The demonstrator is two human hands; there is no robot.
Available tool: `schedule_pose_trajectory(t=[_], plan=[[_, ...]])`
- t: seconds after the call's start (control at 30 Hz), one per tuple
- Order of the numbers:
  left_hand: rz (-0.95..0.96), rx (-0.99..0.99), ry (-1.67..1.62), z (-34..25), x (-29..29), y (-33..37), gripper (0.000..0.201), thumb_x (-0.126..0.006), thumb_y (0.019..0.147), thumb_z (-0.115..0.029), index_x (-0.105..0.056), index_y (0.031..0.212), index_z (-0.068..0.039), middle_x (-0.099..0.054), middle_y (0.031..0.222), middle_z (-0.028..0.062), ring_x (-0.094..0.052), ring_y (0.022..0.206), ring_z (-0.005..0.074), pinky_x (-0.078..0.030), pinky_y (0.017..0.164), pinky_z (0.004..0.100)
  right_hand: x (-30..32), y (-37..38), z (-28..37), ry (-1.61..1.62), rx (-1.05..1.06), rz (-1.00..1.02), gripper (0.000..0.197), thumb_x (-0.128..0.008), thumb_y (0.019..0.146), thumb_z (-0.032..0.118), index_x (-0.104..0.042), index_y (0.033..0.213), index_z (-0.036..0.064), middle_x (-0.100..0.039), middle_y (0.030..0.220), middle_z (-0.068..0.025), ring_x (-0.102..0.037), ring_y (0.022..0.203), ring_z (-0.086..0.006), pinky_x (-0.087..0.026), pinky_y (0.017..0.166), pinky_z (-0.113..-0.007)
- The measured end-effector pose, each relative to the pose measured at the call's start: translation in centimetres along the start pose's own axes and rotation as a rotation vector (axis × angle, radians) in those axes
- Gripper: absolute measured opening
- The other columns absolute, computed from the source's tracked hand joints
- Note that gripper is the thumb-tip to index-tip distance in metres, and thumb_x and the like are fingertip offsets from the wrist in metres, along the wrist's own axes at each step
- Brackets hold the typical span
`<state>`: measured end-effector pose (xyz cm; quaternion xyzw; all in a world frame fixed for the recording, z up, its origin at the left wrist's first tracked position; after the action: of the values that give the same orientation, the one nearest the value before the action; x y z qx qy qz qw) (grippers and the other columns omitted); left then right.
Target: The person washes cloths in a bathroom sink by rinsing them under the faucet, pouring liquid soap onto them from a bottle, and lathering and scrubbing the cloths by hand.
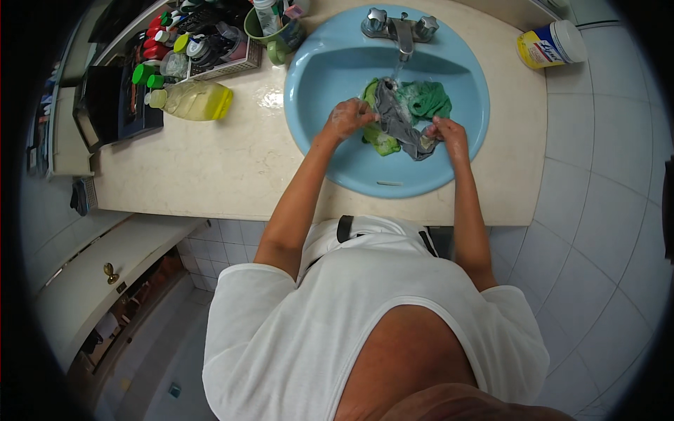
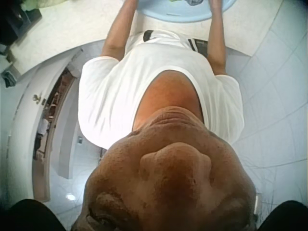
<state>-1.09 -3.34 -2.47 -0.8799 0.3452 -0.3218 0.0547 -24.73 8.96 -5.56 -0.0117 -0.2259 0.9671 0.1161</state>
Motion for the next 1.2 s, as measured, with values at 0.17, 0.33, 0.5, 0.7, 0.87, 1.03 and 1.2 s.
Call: schedule_pose_trajectory(t=[0.17,0.33,0.5,0.7,0.87,1.03,1.2], plan=[[-0.063,-0.2,0.109,-1.5,-3.1,2.1,0.018,-0.063,0.078,-0.015,-0.064,0.095,-0.01,-0.058,0.094,0.0133,-0.058,0.089,0.0285,-0.046,0.079,0.037,-4.2,-0.8,1.2,-0.9,0.337,-0.289,0.027,-0.067,0.079,0.026,-0.063,0.091,0.0026,-0.064,0.089,-0.0107,-0.059,0.087,-0.021,-0.045,0.078,-0.034],[-0.005,-0.385,0.289,-3.2,-5.2,3.3,0.034,-0.061,0.073,-0.009,-0.064,0.105,-0.019,-0.054,0.112,0.0121,-0.052,0.104,0.0339,-0.043,0.09,0.0401,-6.6,-0.5,2.2,-0.399,0.141,0.034,0.019,-0.07,0.075,0.014,-0.059,0.087,0.0041,-0.057,0.081,-0.0042,-0.054,0.081,-0.0146,-0.043,0.074,-0.029],[0.01,-0.308,0.444,-2.2,-3.1,1.8,0.037,-0.069,0.071,-0.026,-0.065,0.107,-0.019,-0.051,0.124,0.0083,-0.048,0.112,0.0331,-0.04,0.094,0.0362,-4.5,-1.1,6.3,0.144,0.088,0.074,0.027,-0.074,0.075,0.018,-0.057,0.089,0.0041,-0.058,0.084,-0.0024,-0.054,0.083,-0.0139,-0.044,0.074,-0.027],[0.205,0.114,-0.747,-3.6,-0.7,0.7,0.047,-0.07,0.076,-0.042,-0.062,0.095,-0.001,-0.061,0.086,0.0039,-0.058,0.079,0.0128,-0.046,0.077,0.0268,-5.9,-1.6,5.4,-0.806,0.185,0.197,0.031,-0.071,0.077,0.02,-0.06,0.101,0.0034,-0.061,0.09,-0.0033,-0.056,0.086,-0.0118,-0.044,0.078,-0.026],[-0.132,0.28,-1.229,0.8,-4.5,1.1,0.04,-0.063,0.084,-0.039,-0.056,0.102,-0.004,-0.06,0.089,0.0064,-0.06,0.08,0.0187,-0.051,0.075,0.0342,-7.8,-1.5,5.6,0.176,0.086,-0.011,0.025,-0.071,0.077,0.019,-0.066,0.097,0.0056,-0.062,0.085,-0.0003,-0.057,0.085,-0.0107,-0.044,0.076,-0.025],[0.067,-0.003,-1.817,4.8,-13.6,3.8,0.041,-0.054,0.089,-0.04,-0.053,0.11,-0.006,-0.059,0.093,0.0073,-0.06,0.081,0.0193,-0.051,0.073,0.0348,-16.5,-4.0,9.7,-0.407,0.904,-0.246,0.037,-0.072,0.074,0.025,-0.048,0.06,0.0004,-0.048,0.057,-0.0138,-0.05,0.053,-0.0198,-0.042,0.058,-0.031],[0.181,0.374,-1.823,-5.4,-13.2,1.6,0.034,-0.039,0.097,-0.028,-0.045,0.122,-0.007,-0.06,0.1,0.0068,-0.063,0.08,0.0189,-0.056,0.067,0.0314,-6.0,2.0,4.3,-0.073,0.406,-0.452,0.031,-0.069,0.076,0.029,-0.059,0.068,0.0012,-0.055,0.058,-0.0147,-0.047,0.047,-0.0299,-0.041,0.05,-0.037]])
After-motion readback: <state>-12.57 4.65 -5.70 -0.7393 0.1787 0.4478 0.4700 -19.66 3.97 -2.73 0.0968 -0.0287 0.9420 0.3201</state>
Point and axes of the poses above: each hand's wrist, its own y-axis towards the middle knuckle, its own x-axis out of the back of the hand, z = x × y, the point moved 6 cm from there along y, towards the middle knuckle
